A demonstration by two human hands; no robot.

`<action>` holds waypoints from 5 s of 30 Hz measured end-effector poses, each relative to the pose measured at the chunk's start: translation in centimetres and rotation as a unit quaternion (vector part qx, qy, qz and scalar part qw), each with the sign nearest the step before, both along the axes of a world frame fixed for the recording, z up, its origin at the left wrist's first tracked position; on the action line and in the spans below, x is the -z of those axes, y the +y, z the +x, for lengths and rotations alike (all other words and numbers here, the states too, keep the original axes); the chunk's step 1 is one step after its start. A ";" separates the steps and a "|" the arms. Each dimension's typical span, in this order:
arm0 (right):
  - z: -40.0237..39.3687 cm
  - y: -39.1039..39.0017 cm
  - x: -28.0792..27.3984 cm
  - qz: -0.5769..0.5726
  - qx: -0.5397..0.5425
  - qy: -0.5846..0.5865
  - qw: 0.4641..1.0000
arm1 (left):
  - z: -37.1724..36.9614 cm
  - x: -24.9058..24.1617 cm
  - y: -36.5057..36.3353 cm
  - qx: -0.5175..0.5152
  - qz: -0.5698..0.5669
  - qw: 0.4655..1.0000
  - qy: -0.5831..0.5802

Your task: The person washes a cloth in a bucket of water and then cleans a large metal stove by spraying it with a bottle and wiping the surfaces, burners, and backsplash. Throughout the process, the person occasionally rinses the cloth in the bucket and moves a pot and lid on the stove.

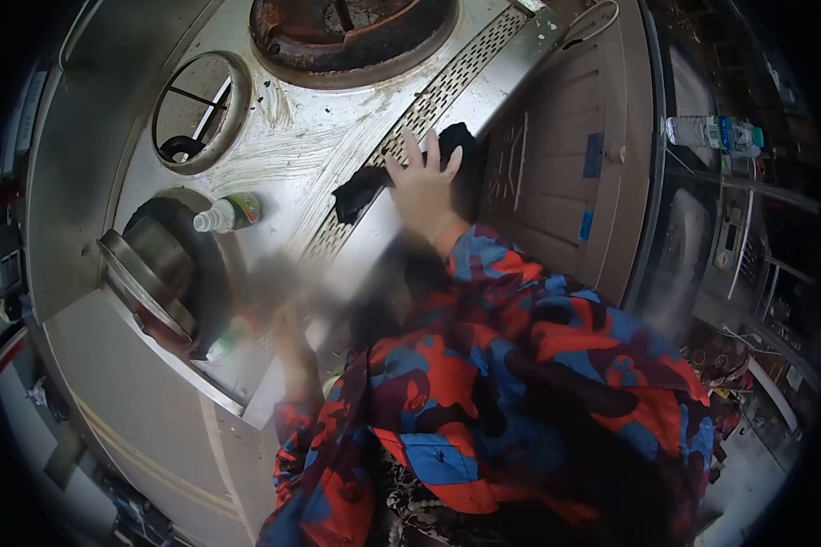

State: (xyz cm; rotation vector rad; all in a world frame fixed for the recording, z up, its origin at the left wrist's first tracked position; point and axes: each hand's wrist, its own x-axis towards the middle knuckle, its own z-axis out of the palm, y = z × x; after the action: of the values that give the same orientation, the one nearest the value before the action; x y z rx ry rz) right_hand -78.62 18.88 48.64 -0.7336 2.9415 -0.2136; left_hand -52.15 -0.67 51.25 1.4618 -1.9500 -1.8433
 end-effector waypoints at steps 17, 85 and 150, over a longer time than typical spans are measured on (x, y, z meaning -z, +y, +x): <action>-2.4 3.0 0.8 -0.007 0.092 0.072 0.993 | 0.1 1.9 -2.4 0.068 0.071 0.994 0.053; -46.2 13.0 3.7 0.062 0.128 0.126 0.982 | -25.4 1.7 5.4 0.069 0.192 0.969 -0.137; -55.3 1.5 3.5 0.130 -0.099 0.056 0.985 | -20.7 -6.0 3.8 -0.073 0.099 0.990 -0.066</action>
State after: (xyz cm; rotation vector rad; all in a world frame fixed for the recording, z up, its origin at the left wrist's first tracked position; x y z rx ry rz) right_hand -133.89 20.41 45.17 -1.0159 2.8897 0.2313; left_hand -72.83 3.09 57.25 1.7752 -1.6984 -1.9666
